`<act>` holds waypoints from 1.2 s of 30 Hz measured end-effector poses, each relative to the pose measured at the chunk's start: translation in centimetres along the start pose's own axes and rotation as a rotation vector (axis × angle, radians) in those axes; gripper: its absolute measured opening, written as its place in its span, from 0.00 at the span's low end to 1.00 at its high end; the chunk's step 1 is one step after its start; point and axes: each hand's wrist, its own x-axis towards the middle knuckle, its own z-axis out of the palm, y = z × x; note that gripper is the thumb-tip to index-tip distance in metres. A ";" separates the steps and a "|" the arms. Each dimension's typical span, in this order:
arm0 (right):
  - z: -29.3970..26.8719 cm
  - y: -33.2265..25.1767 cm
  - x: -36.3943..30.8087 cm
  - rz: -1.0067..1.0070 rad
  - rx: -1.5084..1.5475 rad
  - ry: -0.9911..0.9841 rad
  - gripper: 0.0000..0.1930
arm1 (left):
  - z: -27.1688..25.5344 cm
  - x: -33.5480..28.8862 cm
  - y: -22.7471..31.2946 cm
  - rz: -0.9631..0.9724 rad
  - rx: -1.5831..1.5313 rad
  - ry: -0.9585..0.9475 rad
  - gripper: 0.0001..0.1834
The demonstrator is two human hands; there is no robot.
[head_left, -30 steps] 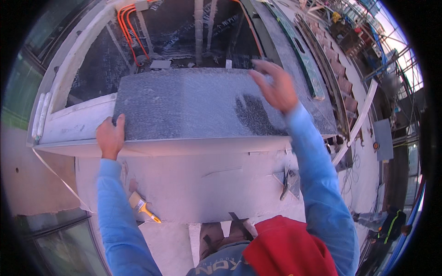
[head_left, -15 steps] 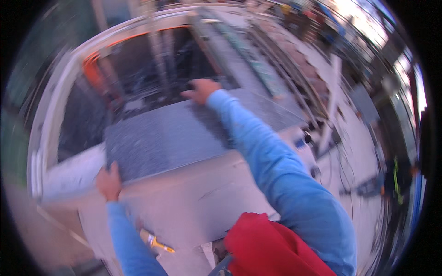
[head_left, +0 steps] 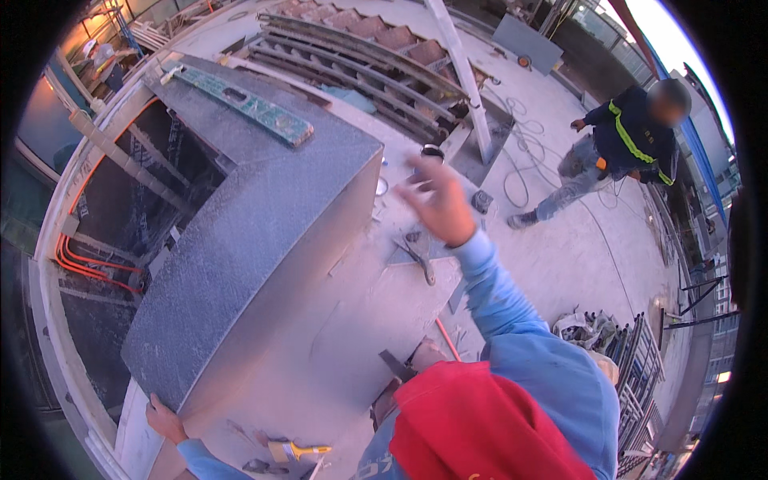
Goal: The person positions a large stone tile on a curved stair tread, applies adhesive with a trowel, and presses the tile into place. The person repeatedly adjusts the tile's position and uses a trowel to spread adhesive on the stair surface.
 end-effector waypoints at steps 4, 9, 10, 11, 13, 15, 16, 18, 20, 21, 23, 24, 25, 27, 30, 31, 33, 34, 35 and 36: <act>-6.0 4.8 -1.5 0.070 -0.080 0.165 0.28 | 0.1 0.1 -0.5 -0.014 0.013 -0.046 0.29; -7.9 6.9 -2.8 0.243 -0.152 0.164 0.26 | 0.5 0.2 -0.7 -0.014 -0.008 -0.040 0.29; -7.0 6.8 -3.0 0.280 -0.125 0.125 0.26 | 0.4 0.3 -0.8 -0.038 -0.050 -0.062 0.29; -5.7 6.5 -3.2 0.296 -0.130 0.064 0.25 | 0.3 0.0 -0.8 -0.013 -0.005 -0.035 0.28; -1.7 5.8 -3.5 0.192 -0.136 -0.095 0.24 | 0.2 -0.4 -0.7 -0.017 0.043 0.010 0.28; 2.4 5.2 -3.3 0.010 -0.173 -0.156 0.24 | 0.1 -0.5 -0.4 0.038 0.003 0.039 0.27; 4.4 5.0 -3.1 -0.069 -0.196 -0.120 0.22 | 0.1 -0.5 -0.1 0.019 0.049 0.048 0.27; 7.1 4.7 -2.1 -0.182 -0.323 -0.046 0.26 | 0.1 -0.4 0.4 0.042 -0.002 0.037 0.26; 8.7 4.4 -1.4 -0.232 -0.443 0.021 0.29 | 0.0 -0.2 0.8 0.030 0.027 0.032 0.26; 9.2 4.3 -1.1 -0.255 -0.474 0.046 0.31 | 0.1 -0.1 1.0 -0.024 0.027 0.034 0.26; 9.7 4.6 -0.5 -0.319 -0.500 0.043 0.35 | 0.1 0.1 1.1 -0.001 0.019 0.020 0.27; 9.9 5.0 -0.4 -0.331 -0.528 0.035 0.35 | 0.1 0.0 1.1 -0.055 0.015 0.013 0.27; 10.1 5.4 -0.2 -0.340 -0.545 0.014 0.35 | 0.1 0.0 0.9 0.006 0.025 0.043 0.27; 10.7 6.7 0.0 -0.326 -0.559 -0.044 0.36 | 0.0 -0.2 0.2 0.027 0.053 0.037 0.28; 11.5 8.5 0.0 -0.368 -0.620 -0.015 0.37 | 0.1 -0.2 -0.7 -0.051 0.003 -0.059 0.28; 11.7 8.8 0.0 -0.371 -0.605 -0.005 0.36 | 0.2 -0.2 -0.9 -0.059 0.073 -0.055 0.28; 11.6 8.9 -0.2 -0.366 -0.554 -0.035 0.36 | 0.4 -0.1 -1.1 -0.034 0.075 -0.002 0.27; 11.4 8.8 -0.1 -0.357 -0.558 -0.022 0.36 | 0.5 -0.1 -1.1 0.011 0.016 0.009 0.27; 11.2 8.6 -0.1 -0.355 -0.531 -0.026 0.35 | 0.8 0.1 -0.9 0.037 -0.060 0.005 0.27; 10.9 8.2 0.0 -0.326 -0.518 -0.056 0.35 | 0.9 0.0 -0.7 0.089 0.012 0.046 0.26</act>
